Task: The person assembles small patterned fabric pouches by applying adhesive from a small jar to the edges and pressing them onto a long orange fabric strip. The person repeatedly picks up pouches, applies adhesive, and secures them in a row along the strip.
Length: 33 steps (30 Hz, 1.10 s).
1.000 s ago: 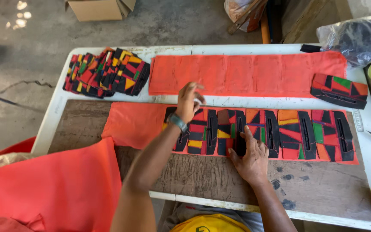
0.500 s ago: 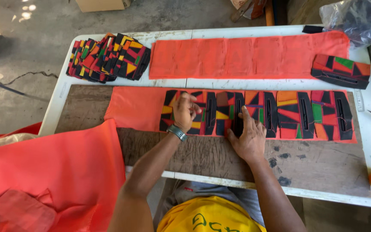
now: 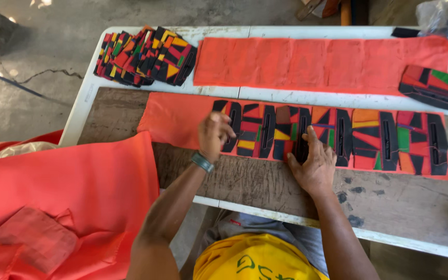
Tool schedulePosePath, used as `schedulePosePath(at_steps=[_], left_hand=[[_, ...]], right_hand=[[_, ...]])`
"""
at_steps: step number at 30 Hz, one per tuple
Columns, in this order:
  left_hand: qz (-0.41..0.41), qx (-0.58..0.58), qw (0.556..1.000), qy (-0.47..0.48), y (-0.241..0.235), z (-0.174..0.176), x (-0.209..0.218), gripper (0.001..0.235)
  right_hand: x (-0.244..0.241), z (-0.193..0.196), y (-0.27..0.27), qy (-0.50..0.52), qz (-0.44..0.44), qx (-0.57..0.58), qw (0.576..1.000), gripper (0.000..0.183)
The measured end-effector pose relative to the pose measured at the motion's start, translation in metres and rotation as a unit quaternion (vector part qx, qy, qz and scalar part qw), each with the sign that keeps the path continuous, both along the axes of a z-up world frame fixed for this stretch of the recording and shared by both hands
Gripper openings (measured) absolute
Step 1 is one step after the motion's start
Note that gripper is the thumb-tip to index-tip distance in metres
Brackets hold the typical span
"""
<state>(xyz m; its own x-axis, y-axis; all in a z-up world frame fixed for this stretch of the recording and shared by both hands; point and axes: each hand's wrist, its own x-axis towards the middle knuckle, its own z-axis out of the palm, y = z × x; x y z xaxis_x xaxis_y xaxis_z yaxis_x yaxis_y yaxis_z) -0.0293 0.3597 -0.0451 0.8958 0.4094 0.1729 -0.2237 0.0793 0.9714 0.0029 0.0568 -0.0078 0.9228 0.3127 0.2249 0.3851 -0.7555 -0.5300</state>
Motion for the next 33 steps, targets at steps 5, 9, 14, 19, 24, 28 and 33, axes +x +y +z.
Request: schedulePosePath(at_steps=[5,9,14,19,24,28,33], left_hand=[[0.033,-0.013,0.999,0.026,0.026,-0.001,-0.001,0.055],[0.059,-0.101,0.993,0.029,0.048,-0.012,0.008,0.053],[0.048,-0.197,0.979,-0.003,0.083,-0.010,0.086,0.049],[0.036,-0.204,0.976,0.064,0.078,-0.004,0.147,0.039],[-0.037,-0.040,0.991,0.124,0.028,0.016,0.158,0.048],[-0.073,0.015,0.995,0.072,-0.039,0.007,0.122,0.052],[0.004,0.111,0.993,0.047,-0.017,-0.007,0.123,0.041]], right_hand=[[0.005,0.006,0.004,-0.003,-0.005,0.017,1.000,0.094],[-0.005,0.004,0.000,0.041,-0.022,0.014,0.999,0.091],[-0.004,0.007,0.004,0.017,-0.013,0.010,1.000,0.093],[-0.002,0.009,0.004,0.009,-0.008,0.012,1.000,0.091],[0.001,0.009,0.005,0.019,-0.013,0.001,1.000,0.090],[-0.002,0.009,0.004,0.001,-0.007,0.020,1.000,0.089],[-0.006,0.008,0.000,-0.009,-0.012,0.027,1.000,0.084]])
